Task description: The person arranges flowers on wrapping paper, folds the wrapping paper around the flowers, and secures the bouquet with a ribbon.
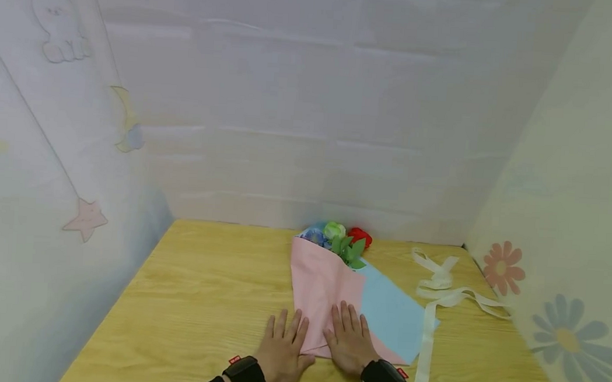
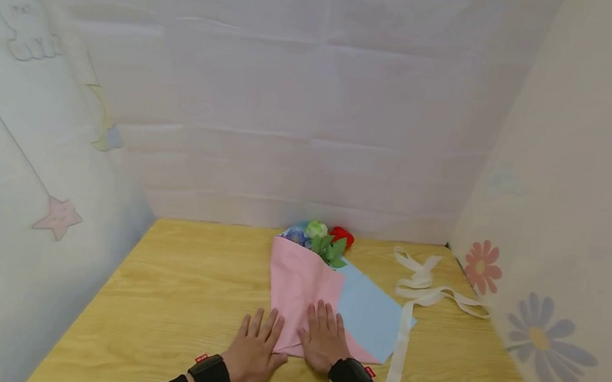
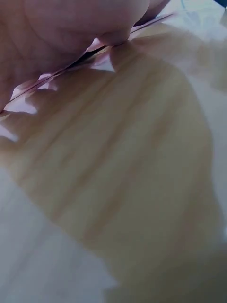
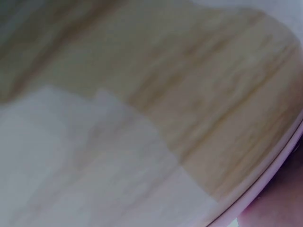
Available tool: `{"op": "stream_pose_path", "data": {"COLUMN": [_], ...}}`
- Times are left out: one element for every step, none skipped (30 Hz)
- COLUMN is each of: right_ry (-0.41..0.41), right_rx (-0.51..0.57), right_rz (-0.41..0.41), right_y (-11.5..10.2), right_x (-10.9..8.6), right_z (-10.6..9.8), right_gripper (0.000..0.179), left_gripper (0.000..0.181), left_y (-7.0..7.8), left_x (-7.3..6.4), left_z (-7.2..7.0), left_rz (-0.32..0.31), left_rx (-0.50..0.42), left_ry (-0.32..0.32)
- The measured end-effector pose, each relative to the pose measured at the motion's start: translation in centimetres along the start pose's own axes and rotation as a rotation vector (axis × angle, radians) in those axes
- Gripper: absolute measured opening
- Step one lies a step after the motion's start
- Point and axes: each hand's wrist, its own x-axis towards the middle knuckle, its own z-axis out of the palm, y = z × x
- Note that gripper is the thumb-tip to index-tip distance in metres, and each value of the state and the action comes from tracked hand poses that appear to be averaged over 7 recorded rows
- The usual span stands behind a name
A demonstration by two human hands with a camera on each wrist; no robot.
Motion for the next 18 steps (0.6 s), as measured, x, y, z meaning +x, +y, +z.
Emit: {"op": "stream_pose_path", "data": {"right_ry": [-0.006,-0.004,-0.006,0.001,0.004,0.012,0.014,0.022,0.023,0.023,0.021,0.023,0.028,0.037,0.04,0.042,0.047,0.053], "right_rx": [-0.026,-0.043,-0.056,-0.068,-0.077,-0.081,-0.087,-0.076,-0.069,-0.074,-0.075,-0.083,-0.09,-0.099,-0.121,-0.142,-0.156,-0.158], "right_rz": [0.0,-0.005,-0.006,-0.007,-0.006,-0.007,-0.006,-0.008,-0.008,-0.008,-0.008,-0.013,-0.02,-0.029,-0.039,-0.05,-0.064,-0.081], "right_y": [0.1,0.2,0.2,0.4,0.5,0.5,0.6,0.7,0.7,0.7,0.7,0.7,0.6,0.6,0.6,0.6,0.7,0.8], "right_x": [0.0,-0.1,-0.1,-0.1,-0.2,-0.2,-0.3,-0.4,-0.5,-0.5,-0.6,-0.7,-0.7,-0.7,-0.7,-0.8,-0.8,-0.9], "right_z": [0.1,0.1,0.2,0.2,0.2,0.2,0.2,0.2,0.2,0.2,0.2,0.2,0.1,0.0,-0.1,-0.2,-0.4,-0.6], "right_gripper": [0.066,0.066,0.066,0.066,0.067,0.067,0.067,0.067,0.067,0.067,0.067,0.067,0.066,0.066,0.066,0.066,0.066,0.066], "left_gripper": [0.083,0.08,0.077,0.074,0.072,0.069,0.068,0.068,0.068,0.07,0.071,0.072,0.073,0.073,0.073,0.073,0.072,0.072], "left_y": [0.3,0.6,0.9,1.2,1.5,1.8,2.0,2.3,2.5,2.7,2.9,3.0,3.2,3.3,3.3,3.4,3.5,3.5], "left_x": [0.0,0.0,0.1,0.4,0.7,1.0,1.3,1.6,1.8,2.0,2.0,2.1,2.1,2.0,1.9,1.8,1.6,1.4], "left_z": [-0.2,-0.5,-0.8,-1.2,-1.5,-1.7,-1.8,-1.8,-1.7,-1.5,-1.3,-1.2,-1.2,-1.3,-1.5,-1.7,-2.0,-2.3], "left_rz": [-0.012,-0.029,-0.051,-0.071,-0.092,-0.11,-0.124,-0.136,-0.145,-0.152,-0.159,-0.164,-0.17,-0.18,-0.188,-0.197,-0.205,-0.21], "left_rx": [-0.006,-0.014,-0.024,-0.033,-0.041,-0.039,-0.03,-0.015,0.006,0.03,0.057,0.089,0.115,0.138,0.157,0.171,0.182,0.186], "left_ry": [-0.005,-0.006,0.004,0.018,0.031,0.051,0.06,0.063,0.052,0.036,0.015,-0.001,-0.017,-0.024,-0.03,-0.026,-0.027,-0.023]}}
